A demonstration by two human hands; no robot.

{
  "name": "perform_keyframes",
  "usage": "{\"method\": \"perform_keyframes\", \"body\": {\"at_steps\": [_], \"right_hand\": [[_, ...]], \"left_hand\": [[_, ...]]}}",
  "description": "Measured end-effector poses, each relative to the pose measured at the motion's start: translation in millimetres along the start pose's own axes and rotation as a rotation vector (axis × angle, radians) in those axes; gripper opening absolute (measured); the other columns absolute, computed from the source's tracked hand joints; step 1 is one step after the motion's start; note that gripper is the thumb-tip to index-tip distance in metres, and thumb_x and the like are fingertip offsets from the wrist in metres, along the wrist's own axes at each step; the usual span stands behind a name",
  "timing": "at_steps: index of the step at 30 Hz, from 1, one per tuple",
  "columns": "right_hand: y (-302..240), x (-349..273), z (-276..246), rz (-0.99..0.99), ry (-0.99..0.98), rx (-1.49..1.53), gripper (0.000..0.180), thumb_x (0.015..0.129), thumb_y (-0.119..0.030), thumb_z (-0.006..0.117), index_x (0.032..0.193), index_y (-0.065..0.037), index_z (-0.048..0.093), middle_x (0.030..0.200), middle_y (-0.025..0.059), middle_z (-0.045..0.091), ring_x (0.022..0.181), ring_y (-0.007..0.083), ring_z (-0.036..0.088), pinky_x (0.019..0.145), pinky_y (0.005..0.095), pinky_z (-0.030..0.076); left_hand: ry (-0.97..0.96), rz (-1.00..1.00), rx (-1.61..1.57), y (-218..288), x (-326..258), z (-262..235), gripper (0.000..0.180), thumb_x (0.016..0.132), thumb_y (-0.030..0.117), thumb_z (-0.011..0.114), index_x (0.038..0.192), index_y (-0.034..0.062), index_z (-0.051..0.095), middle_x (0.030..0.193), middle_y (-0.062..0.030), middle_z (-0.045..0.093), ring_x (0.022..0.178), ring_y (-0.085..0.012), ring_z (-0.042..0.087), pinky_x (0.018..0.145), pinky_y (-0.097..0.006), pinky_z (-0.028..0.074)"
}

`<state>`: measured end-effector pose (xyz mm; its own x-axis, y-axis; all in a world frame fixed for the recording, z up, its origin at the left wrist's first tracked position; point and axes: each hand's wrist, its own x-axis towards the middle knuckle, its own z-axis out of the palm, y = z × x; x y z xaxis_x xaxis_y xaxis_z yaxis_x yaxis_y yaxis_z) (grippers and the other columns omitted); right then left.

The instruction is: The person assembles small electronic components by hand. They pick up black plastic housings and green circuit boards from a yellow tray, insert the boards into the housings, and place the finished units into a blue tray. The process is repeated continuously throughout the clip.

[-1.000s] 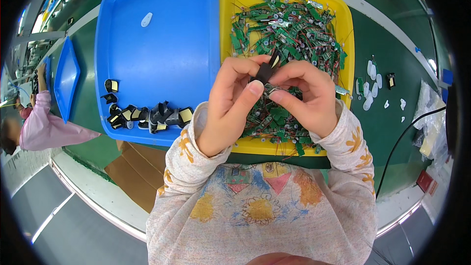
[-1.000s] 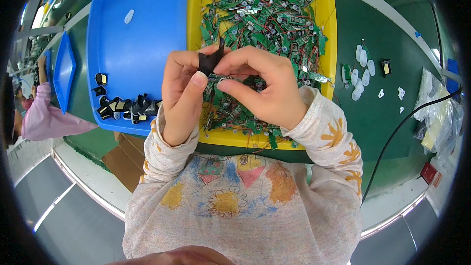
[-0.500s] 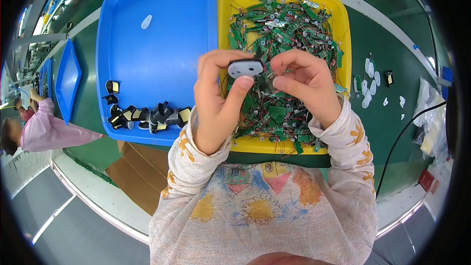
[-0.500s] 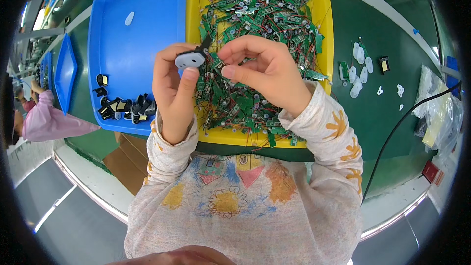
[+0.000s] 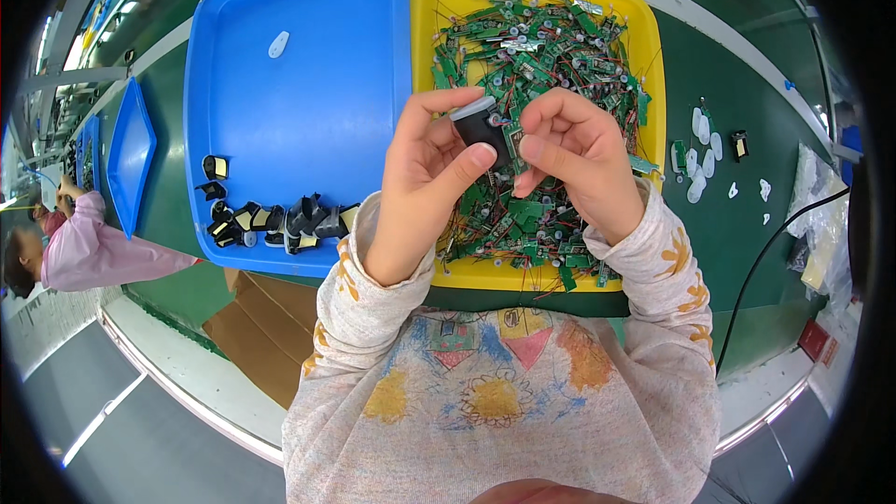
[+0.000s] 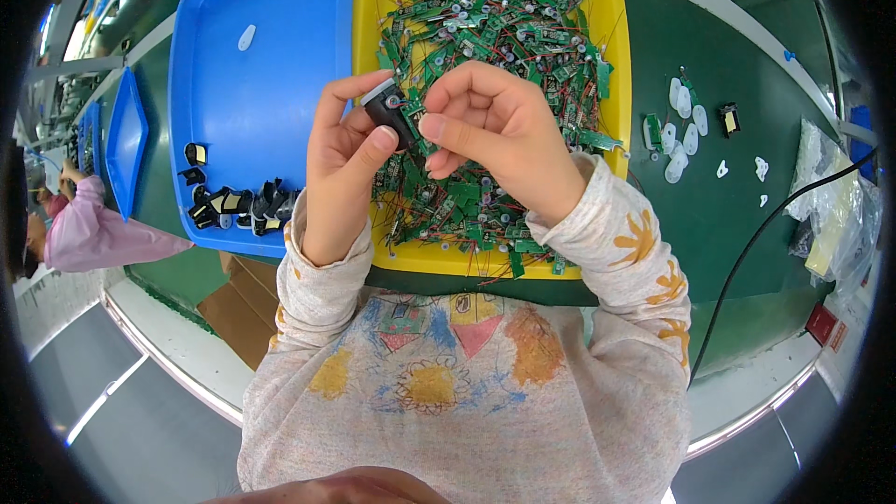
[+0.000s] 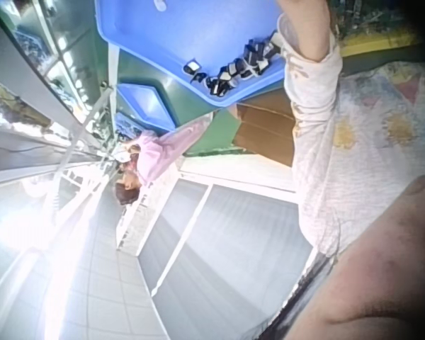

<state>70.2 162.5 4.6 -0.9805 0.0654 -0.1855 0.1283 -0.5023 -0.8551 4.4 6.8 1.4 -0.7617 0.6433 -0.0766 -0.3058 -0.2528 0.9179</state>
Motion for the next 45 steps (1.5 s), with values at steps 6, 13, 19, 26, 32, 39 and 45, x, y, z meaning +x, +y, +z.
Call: {"method": "perform_keyframes", "body": {"at_steps": [6, 13, 19, 26, 32, 39, 45], "right_hand": [[-1, -1, 1, -0.008, -0.007, -0.004, 0.013, 0.08, -0.004, 0.06, 0.09, -0.001, 0.051, 0.073, 0.0034, 0.056, 0.061, 0.0101, 0.059, 0.054, 0.0219, 0.052], [-2, -1, 1, 0.005, -0.037, -0.05, 0.015, 0.08, -0.005, 0.06, 0.091, -0.001, 0.051, 0.071, 0.0032, 0.056, 0.062, 0.0093, 0.059, 0.054, 0.0214, 0.052], [-3, -1, 0, 0.064, -0.051, -0.047, 0.013, 0.081, -0.006, 0.06, 0.09, 0.001, 0.053, 0.075, 0.0047, 0.057, 0.064, 0.0092, 0.058, 0.056, 0.0217, 0.052], [3, -6, 4, -0.082, -0.022, -0.138, 0.008, 0.08, -0.004, 0.06, 0.085, 0.001, 0.056, 0.075, 0.0051, 0.057, 0.063, 0.0108, 0.058, 0.054, 0.0223, 0.05], [1, -8, 10, -0.611, 0.042, -1.006, 0.01, 0.07, -0.001, 0.066, 0.075, -0.002, 0.057, 0.066, 0.0076, 0.053, 0.055, 0.0195, 0.056, 0.047, 0.0268, 0.043], [-2, -9, 8, -0.568, 0.003, -0.945, 0.01, 0.071, -0.003, 0.066, 0.076, -0.002, 0.058, 0.066, 0.0068, 0.054, 0.056, 0.0181, 0.056, 0.048, 0.0263, 0.044], [-7, -8, 1, -0.308, -0.091, -0.576, 0.01, 0.074, -0.003, 0.065, 0.081, 0.0, 0.058, 0.071, 0.0066, 0.055, 0.063, 0.0134, 0.058, 0.054, 0.0242, 0.048]], "left_hand": [[0.027, 0.014, 0.102, -3, -1, 1, 0.041, 0.079, 0.002, 0.06, 0.116, 0.0015, 0.041, 0.095, -0.0072, 0.058, 0.085, -0.0114, 0.054, 0.076, -0.024, 0.042], [0.037, 0.079, 0.199, -8, -1, 0, 0.043, 0.077, 0.002, 0.062, 0.116, 0.0012, 0.043, 0.095, -0.0069, 0.058, 0.081, -0.0117, 0.055, 0.073, -0.025, 0.042], [-0.035, 0.16, 0.343, -6, -1, -3, 0.044, 0.08, 0.001, 0.056, 0.12, 0.0005, 0.04, 0.107, -0.0161, 0.056, 0.093, -0.018, 0.055, 0.084, -0.03, 0.041], [-0.037, 0.301, 0.381, -8, 1, 3, 0.044, 0.077, 0.004, 0.06, 0.118, -0.0013, 0.045, 0.114, -0.0158, 0.054, 0.097, -0.02, 0.055, 0.084, -0.03, 0.042], [-0.03, 0.397, 0.483, -10, 0, 0, 0.042, 0.077, 0.003, 0.056, 0.117, -0.0044, 0.045, 0.116, -0.0176, 0.052, 0.105, -0.0248, 0.053, 0.092, -0.033, 0.038], [-0.09, 0.356, 0.502, -3, -2, -3, 0.04, 0.075, -0.001, 0.053, 0.114, -0.0031, 0.046, 0.117, -0.0203, 0.051, 0.11, -0.0251, 0.048, 0.095, -0.035, 0.034], [0.002, 0.371, 0.496, 0, -3, -6, 0.039, 0.067, 0.001, 0.067, 0.105, -0.0013, 0.059, 0.104, -0.0147, 0.06, 0.096, -0.0224, 0.056, 0.084, -0.031, 0.043]]}}
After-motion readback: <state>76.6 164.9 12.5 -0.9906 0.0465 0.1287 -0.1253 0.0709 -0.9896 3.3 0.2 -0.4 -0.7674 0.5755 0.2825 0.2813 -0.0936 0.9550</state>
